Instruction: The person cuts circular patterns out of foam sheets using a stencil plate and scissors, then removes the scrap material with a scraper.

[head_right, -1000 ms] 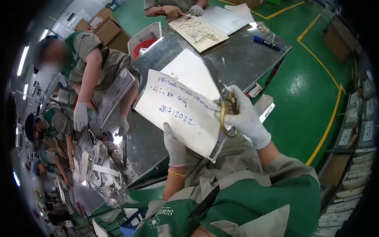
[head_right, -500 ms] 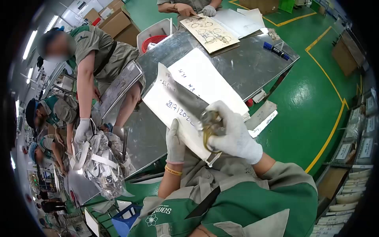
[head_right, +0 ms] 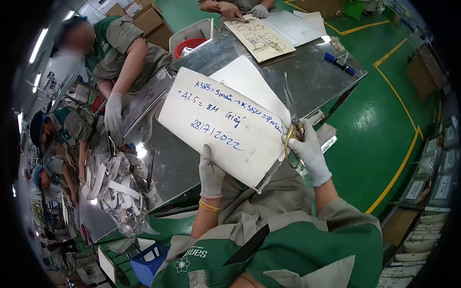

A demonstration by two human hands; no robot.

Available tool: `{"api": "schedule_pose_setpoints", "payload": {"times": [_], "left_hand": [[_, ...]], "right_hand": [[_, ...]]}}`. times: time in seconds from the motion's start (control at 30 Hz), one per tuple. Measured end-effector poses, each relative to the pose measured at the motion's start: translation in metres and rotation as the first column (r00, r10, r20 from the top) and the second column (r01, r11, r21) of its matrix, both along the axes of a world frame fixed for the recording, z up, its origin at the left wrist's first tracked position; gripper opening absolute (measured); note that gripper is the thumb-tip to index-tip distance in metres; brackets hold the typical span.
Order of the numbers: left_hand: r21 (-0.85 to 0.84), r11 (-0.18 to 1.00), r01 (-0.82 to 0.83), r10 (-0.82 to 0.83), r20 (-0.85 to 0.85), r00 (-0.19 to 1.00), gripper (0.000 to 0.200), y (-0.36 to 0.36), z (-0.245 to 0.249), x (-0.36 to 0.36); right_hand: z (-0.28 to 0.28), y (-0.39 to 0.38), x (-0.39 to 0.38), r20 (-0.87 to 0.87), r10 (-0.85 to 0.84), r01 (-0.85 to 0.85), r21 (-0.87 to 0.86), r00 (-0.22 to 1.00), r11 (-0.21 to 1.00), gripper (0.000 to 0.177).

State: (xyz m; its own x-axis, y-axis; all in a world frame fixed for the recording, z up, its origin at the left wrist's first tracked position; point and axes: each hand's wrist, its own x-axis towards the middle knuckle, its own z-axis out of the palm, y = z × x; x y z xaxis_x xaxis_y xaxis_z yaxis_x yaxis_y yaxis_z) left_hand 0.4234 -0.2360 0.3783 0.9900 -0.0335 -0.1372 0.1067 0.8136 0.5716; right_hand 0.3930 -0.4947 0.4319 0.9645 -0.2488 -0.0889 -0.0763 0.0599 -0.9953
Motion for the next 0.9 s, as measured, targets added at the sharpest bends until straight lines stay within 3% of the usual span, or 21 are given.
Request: {"api": "schedule_pose_setpoints", "payload": {"times": [0.1, 0.2, 0.3, 0.37, 0.43, 0.53, 0.63, 0.9], "left_hand": [[-0.120, 0.992, 0.040, -0.041, -0.005, 0.999, 0.044, 0.004, -0.006, 0.000], [-0.181, 0.982, 0.053, -0.055, -0.002, 0.999, 0.049, 0.004, -0.002, 0.001], [-0.235, 0.970, 0.053, -0.061, -0.024, 0.998, 0.050, 0.006, -0.003, 0.001], [-0.138, 0.990, 0.025, -0.026, -0.007, 1.000, 0.050, 0.007, -0.012, 0.002], [-0.113, 0.993, 0.025, -0.025, 0.005, 1.000, 0.047, 0.005, -0.009, 0.002], [0.057, 0.997, 0.051, -0.055, 0.081, 0.995, 0.044, 0.007, -0.010, 0.000], [-0.158, 0.987, 0.031, -0.030, 0.013, 0.999, 0.043, 0.005, -0.005, 0.001], [-0.130, 0.989, 0.067, -0.072, -0.033, 0.997, 0.046, 0.012, -0.006, 0.001]], "right_hand": [[0.019, -0.007, 0.001, -0.047, 0.174, -0.171, 0.045, 0.984, 0.984, 0.038], [0.015, -0.001, 0.004, -0.031, 0.178, -0.170, 0.181, 0.984, 0.969, 0.040], [0.012, 0.005, 0.007, -0.055, 0.095, -0.084, 0.179, 0.994, 0.980, 0.039], [-0.005, 0.006, 0.012, -0.025, 0.025, -0.018, 0.262, 0.999, 0.965, 0.037], [-0.012, 0.002, 0.014, -0.048, 0.013, 0.000, 0.247, 0.999, 0.969, 0.036], [-0.013, 0.002, 0.012, -0.046, -0.014, 0.025, 0.244, 0.999, 0.969, 0.035], [-0.010, 0.006, 0.012, -0.045, -0.043, 0.053, 0.246, 0.998, 0.968, 0.034], [-0.036, 0.003, 0.017, -0.055, -0.113, 0.123, 0.242, 0.992, 0.963, 0.031]]}}
